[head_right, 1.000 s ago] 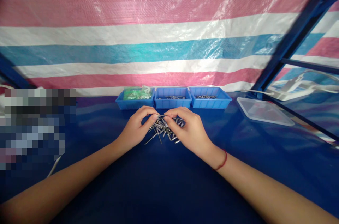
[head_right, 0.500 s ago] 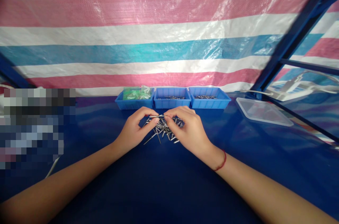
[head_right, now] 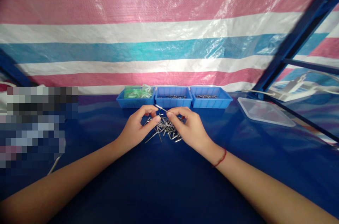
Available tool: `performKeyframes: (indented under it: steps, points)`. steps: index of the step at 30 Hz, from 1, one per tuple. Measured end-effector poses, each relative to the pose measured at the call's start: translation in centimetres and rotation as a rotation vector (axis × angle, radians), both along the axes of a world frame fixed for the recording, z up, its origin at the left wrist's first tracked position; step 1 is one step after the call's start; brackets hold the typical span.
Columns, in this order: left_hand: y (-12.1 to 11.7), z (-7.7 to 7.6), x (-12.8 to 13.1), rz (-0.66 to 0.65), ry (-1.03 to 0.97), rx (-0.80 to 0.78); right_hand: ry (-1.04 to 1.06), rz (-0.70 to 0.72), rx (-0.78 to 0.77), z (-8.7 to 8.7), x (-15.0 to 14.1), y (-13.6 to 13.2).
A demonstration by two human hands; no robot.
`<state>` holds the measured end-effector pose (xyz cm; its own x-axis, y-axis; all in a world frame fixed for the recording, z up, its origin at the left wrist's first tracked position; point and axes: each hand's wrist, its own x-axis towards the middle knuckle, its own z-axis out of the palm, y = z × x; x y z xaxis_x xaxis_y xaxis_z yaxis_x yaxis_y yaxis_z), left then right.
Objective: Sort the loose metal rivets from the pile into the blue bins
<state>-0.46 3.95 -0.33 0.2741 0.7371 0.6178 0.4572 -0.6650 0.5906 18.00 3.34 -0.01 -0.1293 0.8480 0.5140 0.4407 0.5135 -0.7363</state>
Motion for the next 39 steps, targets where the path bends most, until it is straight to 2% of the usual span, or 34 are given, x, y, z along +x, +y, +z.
performKeyframes:
  steps: [3,9,14,19,22,25,28,35,39]
  points:
    - [0.1,-0.2,0.1,0.021,0.062,0.019,0.192,-0.088,-0.072,0.3,0.9,1.2]
    - [-0.2,-0.3,0.2,0.076,0.329,0.023,0.727,-0.327,-0.263,1.7,4.1,4.0]
    - [-0.3,-0.4,0.4,0.094,0.431,-0.014,0.877,-0.477,-0.370,2.1,6.5,5.3]
    - [-0.3,-0.5,0.5,0.077,0.478,-0.029,0.829,-0.447,-0.388,1.8,7.0,5.5]
    - [-0.2,-0.6,0.5,0.073,0.490,-0.025,0.803,-0.405,-0.383,2.0,6.1,4.9]
    - [-0.1,-0.7,0.4,0.075,0.492,-0.018,0.687,-0.317,-0.352,2.0,4.5,3.9]
    - [0.0,-0.7,0.4,0.074,0.489,-0.009,0.508,-0.210,-0.289,1.7,3.2,2.9]
    - [0.1,-0.8,0.5,0.031,0.547,0.062,-0.196,0.057,0.042,1.0,1.7,1.0]
    - [0.2,-0.8,0.6,0.023,0.554,0.102,-0.304,0.061,0.121,1.2,1.2,0.2]
